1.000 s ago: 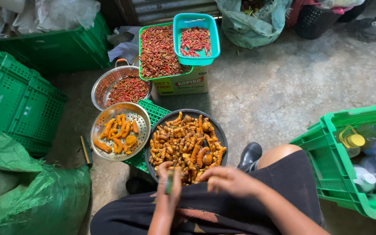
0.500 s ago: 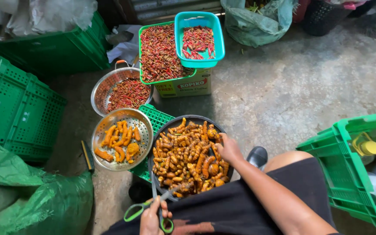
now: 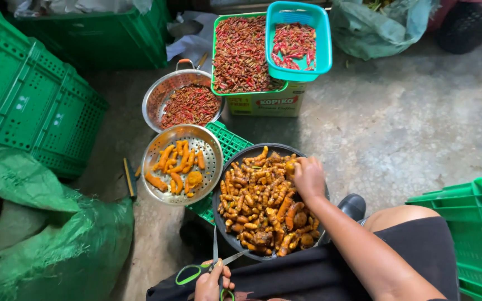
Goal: Trimming and cleaning turmeric roots using scissors
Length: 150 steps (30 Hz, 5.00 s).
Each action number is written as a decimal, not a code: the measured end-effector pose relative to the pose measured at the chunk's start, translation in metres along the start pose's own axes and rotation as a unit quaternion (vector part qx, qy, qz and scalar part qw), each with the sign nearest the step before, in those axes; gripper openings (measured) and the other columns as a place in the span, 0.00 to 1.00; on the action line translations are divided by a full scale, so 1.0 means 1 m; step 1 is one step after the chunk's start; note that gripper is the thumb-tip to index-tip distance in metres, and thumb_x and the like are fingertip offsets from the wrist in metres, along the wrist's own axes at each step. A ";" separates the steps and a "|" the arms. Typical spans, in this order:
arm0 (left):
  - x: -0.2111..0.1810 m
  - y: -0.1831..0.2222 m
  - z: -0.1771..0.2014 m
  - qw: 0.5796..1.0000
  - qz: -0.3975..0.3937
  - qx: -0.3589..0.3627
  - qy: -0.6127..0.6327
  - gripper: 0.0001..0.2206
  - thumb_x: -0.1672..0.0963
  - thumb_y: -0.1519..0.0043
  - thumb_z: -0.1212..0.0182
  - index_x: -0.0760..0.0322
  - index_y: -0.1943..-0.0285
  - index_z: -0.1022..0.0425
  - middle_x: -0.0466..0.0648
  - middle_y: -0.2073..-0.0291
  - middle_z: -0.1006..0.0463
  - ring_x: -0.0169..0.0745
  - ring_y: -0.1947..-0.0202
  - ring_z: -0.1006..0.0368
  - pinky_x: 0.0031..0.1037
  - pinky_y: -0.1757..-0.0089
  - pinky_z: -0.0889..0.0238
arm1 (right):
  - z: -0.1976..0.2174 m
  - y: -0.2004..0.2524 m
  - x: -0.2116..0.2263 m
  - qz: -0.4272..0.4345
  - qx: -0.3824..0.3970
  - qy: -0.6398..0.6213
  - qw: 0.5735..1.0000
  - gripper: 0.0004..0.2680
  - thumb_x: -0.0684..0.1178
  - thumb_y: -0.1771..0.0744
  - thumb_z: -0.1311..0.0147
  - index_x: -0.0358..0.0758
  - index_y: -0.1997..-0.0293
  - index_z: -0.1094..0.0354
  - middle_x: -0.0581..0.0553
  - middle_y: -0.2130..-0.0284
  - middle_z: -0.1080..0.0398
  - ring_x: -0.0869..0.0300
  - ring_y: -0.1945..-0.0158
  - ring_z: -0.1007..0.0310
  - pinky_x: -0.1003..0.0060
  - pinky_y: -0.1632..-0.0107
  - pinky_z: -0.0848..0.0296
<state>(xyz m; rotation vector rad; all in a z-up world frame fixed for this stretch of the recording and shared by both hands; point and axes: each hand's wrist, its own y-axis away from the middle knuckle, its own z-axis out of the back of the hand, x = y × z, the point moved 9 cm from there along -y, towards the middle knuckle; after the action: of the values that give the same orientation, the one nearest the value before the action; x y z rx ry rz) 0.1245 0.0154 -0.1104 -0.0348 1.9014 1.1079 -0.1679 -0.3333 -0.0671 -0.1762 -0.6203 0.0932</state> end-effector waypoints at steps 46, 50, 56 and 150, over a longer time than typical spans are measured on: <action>0.013 0.004 -0.035 0.999 0.028 -0.012 -0.037 0.10 0.60 0.36 0.37 0.66 0.50 0.31 0.59 0.77 0.29 0.42 0.85 0.37 0.33 0.79 0.36 | 0.035 0.081 -0.082 -0.226 0.188 -0.094 0.951 0.16 0.45 0.35 0.60 0.42 0.39 0.43 0.36 0.43 0.35 0.39 0.37 0.42 0.47 0.40 0.40; 0.019 0.001 -0.040 0.996 0.044 -0.022 -0.079 0.11 0.59 0.37 0.36 0.66 0.48 0.29 0.60 0.75 0.26 0.43 0.84 0.35 0.33 0.78 0.36 | 0.043 0.085 -0.068 -0.229 0.230 -0.118 0.938 0.12 0.50 0.35 0.52 0.45 0.46 0.37 0.42 0.62 0.29 0.54 0.66 0.31 0.57 0.63 0.36; 0.029 0.006 -0.039 0.994 0.063 -0.024 -0.086 0.10 0.60 0.36 0.37 0.67 0.48 0.30 0.62 0.75 0.27 0.45 0.83 0.36 0.35 0.78 0.37 | -0.014 0.090 -0.059 -0.080 0.279 0.046 0.956 0.07 0.46 0.38 0.50 0.46 0.65 0.46 0.44 0.62 0.36 0.48 0.52 0.39 0.52 0.56 0.40; 0.020 0.005 -0.049 0.996 0.051 -0.004 -0.068 0.08 0.60 0.34 0.40 0.66 0.48 0.31 0.58 0.75 0.28 0.40 0.82 0.36 0.31 0.77 0.38 | 0.043 0.114 0.090 -0.225 0.352 -0.193 0.888 0.21 0.34 0.35 0.57 0.54 0.36 0.35 0.44 0.47 0.23 0.62 0.68 0.26 0.67 0.71 0.33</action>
<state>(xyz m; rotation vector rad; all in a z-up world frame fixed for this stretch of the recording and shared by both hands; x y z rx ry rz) 0.0774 -0.0081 -0.1117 0.1313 1.7923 1.1571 -0.1242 -0.2031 -0.0034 0.7110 -0.9715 -0.1040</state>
